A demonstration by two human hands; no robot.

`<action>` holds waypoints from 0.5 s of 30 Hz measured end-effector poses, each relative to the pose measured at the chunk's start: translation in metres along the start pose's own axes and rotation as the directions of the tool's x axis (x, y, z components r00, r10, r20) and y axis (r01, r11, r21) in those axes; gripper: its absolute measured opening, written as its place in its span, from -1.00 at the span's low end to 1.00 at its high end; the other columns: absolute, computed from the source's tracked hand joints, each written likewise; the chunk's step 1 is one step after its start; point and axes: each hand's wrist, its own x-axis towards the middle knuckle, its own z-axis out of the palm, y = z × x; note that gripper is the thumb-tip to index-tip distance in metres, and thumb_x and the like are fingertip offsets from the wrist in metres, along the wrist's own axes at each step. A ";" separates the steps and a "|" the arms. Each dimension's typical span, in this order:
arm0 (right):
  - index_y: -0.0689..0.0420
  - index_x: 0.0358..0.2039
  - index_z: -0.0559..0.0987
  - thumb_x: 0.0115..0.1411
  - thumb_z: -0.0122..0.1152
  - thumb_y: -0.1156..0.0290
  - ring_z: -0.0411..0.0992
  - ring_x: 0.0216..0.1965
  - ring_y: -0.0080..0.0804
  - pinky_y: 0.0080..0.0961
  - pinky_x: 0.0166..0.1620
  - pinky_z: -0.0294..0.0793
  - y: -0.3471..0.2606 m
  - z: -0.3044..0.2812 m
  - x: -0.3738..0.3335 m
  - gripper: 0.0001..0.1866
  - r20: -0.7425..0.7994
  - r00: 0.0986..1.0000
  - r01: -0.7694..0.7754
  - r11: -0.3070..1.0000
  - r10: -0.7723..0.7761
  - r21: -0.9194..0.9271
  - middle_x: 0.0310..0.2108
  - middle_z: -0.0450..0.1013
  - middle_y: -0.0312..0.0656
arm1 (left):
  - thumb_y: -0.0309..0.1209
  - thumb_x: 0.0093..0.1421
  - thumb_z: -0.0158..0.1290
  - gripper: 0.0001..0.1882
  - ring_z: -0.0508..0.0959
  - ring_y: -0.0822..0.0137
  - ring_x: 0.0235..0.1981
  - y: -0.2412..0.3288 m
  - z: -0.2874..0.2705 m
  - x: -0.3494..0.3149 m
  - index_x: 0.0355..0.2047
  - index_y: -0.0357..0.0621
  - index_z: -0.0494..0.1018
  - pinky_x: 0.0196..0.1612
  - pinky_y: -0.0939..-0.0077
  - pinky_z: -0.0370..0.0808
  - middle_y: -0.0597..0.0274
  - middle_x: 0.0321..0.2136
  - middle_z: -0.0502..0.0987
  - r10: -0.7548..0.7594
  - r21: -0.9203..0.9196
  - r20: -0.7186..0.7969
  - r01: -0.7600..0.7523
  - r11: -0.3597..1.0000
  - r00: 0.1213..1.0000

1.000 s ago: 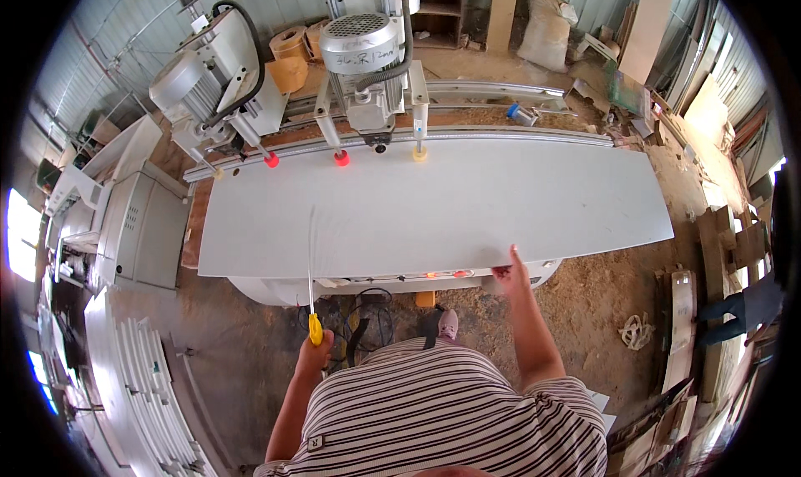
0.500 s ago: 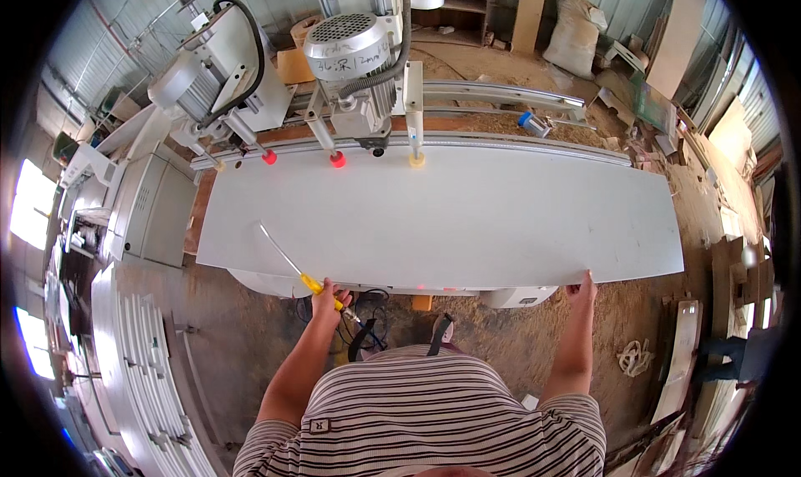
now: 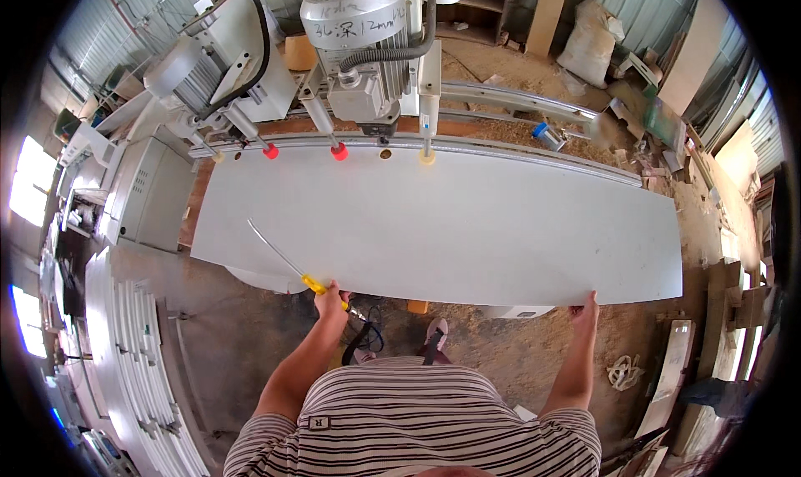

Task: The person repeatedly picks up large white panels, places them on a cutting machine, and uses a yellow-handled tool to guide or cut along the edge. After each cut, the person removes the panel and stacks it with others. The process is repeated multiple times throughout the clip.

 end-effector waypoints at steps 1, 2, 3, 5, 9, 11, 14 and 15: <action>0.04 -0.21 0.43 0.21 -0.13 -0.17 0.37 -0.47 -0.38 -0.44 -0.48 0.43 0.004 -0.003 0.002 -0.49 0.014 1.000 0.019 1.000 -0.019 0.000 -0.44 0.41 -0.25 | -0.44 0.19 0.01 -0.82 0.49 0.30 -0.55 -0.004 -0.001 0.003 -0.21 -0.12 0.31 -0.68 0.56 0.29 0.24 -0.43 0.43 0.030 -0.019 -0.007 -0.030 0.999 1.000; 0.04 -0.21 0.43 0.21 -0.13 -0.17 0.37 -0.46 -0.38 -0.43 -0.47 0.43 0.003 -0.003 -0.003 -0.49 0.025 0.999 0.039 0.999 -0.039 -0.001 -0.44 0.41 -0.25 | -0.45 0.18 0.02 -0.83 0.48 0.31 -0.58 -0.007 -0.002 0.006 -0.21 -0.12 0.31 -0.70 0.58 0.26 0.25 -0.45 0.43 0.056 -0.037 -0.015 -0.056 0.998 0.998; 0.03 -0.24 0.43 0.20 -0.11 -0.17 0.35 -0.48 -0.39 -0.43 -0.49 0.42 0.003 0.000 -0.006 -0.51 -0.031 0.999 0.036 0.999 -0.036 0.000 -0.46 0.39 -0.26 | -0.55 0.15 -0.02 -0.81 0.46 0.36 -0.58 -0.006 -0.005 0.011 -0.20 -0.17 0.32 -0.70 0.59 0.34 0.24 -0.44 0.43 0.097 -0.054 0.009 -0.097 0.994 0.995; 0.02 -0.30 0.43 0.18 -0.06 -0.16 0.32 -0.51 -0.41 -0.42 -0.51 0.39 0.015 0.045 -0.045 -0.53 -0.145 0.989 0.013 1.000 -0.013 0.002 -0.52 0.34 -0.28 | -0.54 0.15 -0.02 -0.81 0.46 0.36 -0.60 0.000 -0.020 0.024 -0.20 -0.17 0.32 -0.70 0.60 0.31 0.23 -0.44 0.43 0.130 -0.108 -0.019 -0.132 0.985 0.991; 0.05 -0.21 0.41 0.20 -0.05 -0.12 0.32 -0.44 -0.38 -0.39 -0.41 0.42 0.058 0.067 -0.072 -0.54 -0.005 1.000 -0.012 0.996 0.013 0.085 -0.44 0.34 -0.24 | -0.49 0.16 0.00 -0.86 0.40 0.39 -0.68 0.040 -0.051 0.065 -0.26 -0.16 0.33 -0.71 0.63 0.26 0.27 -0.52 0.41 0.113 -0.042 -0.113 -0.118 0.992 0.987; 0.08 -0.12 0.37 0.21 -0.07 -0.10 0.32 -0.37 -0.35 -0.36 -0.33 0.45 0.085 0.095 -0.097 -0.51 0.031 0.999 -0.020 0.995 0.017 0.094 -0.32 0.34 -0.19 | -0.43 0.18 0.01 -0.90 0.34 0.43 -0.72 0.063 -0.068 0.088 -0.35 -0.16 0.34 -0.72 0.64 0.23 0.30 -0.57 0.39 0.224 -0.063 -0.133 -0.233 0.970 0.966; 0.14 0.00 0.29 0.24 -0.10 -0.05 0.35 -0.26 -0.25 -0.28 -0.17 0.50 0.118 0.157 -0.160 -0.47 0.042 0.995 -0.087 0.996 0.088 -0.013 -0.18 0.32 -0.08 | -0.37 0.20 0.00 -0.87 0.29 0.46 -0.75 0.096 -0.115 0.137 -0.42 -0.13 0.35 -0.72 0.65 0.20 0.33 -0.62 0.37 0.231 -0.109 -0.097 -0.241 0.964 0.968; 0.15 0.00 0.29 0.25 -0.11 -0.03 0.36 -0.23 -0.22 -0.24 -0.14 0.50 0.132 0.173 -0.173 -0.48 0.071 0.991 -0.110 0.994 0.110 0.000 -0.17 0.32 -0.06 | -0.35 0.21 0.00 -0.86 0.29 0.47 -0.75 0.102 -0.117 0.143 -0.44 -0.12 0.35 -0.72 0.66 0.20 0.33 -0.63 0.37 0.233 -0.074 -0.090 -0.240 0.968 0.968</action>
